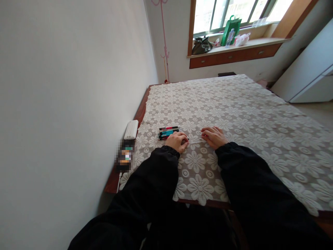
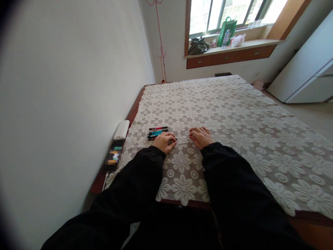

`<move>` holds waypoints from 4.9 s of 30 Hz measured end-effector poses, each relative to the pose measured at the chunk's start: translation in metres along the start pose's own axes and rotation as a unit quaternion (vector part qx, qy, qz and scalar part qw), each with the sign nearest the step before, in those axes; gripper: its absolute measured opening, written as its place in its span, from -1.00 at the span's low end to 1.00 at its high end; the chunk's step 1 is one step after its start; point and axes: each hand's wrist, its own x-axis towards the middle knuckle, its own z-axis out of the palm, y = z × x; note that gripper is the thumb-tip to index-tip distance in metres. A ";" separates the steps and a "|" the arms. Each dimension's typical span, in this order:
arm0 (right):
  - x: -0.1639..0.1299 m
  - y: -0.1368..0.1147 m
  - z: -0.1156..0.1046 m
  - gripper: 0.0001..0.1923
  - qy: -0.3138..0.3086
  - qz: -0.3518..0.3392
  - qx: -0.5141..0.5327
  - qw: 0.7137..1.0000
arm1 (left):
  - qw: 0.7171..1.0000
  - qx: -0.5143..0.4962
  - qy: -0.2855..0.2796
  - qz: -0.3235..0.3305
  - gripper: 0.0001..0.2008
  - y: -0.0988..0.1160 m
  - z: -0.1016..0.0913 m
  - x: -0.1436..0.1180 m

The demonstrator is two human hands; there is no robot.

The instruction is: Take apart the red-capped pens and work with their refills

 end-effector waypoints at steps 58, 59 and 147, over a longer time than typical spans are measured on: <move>-0.001 0.004 -0.016 -0.93 -0.060 -0.047 0.044 0.996 | 0.999 0.024 0.013 0.018 -0.94 -0.006 -0.006 -0.002; -0.001 0.004 -0.016 -0.94 -0.063 -0.046 0.046 0.996 | 1.000 0.022 0.013 0.018 -0.94 -0.006 -0.006 -0.002; 0.000 0.008 -0.013 -0.95 -0.063 -0.073 0.025 0.995 | 0.999 0.019 0.042 0.007 -0.94 -0.004 0.000 -0.001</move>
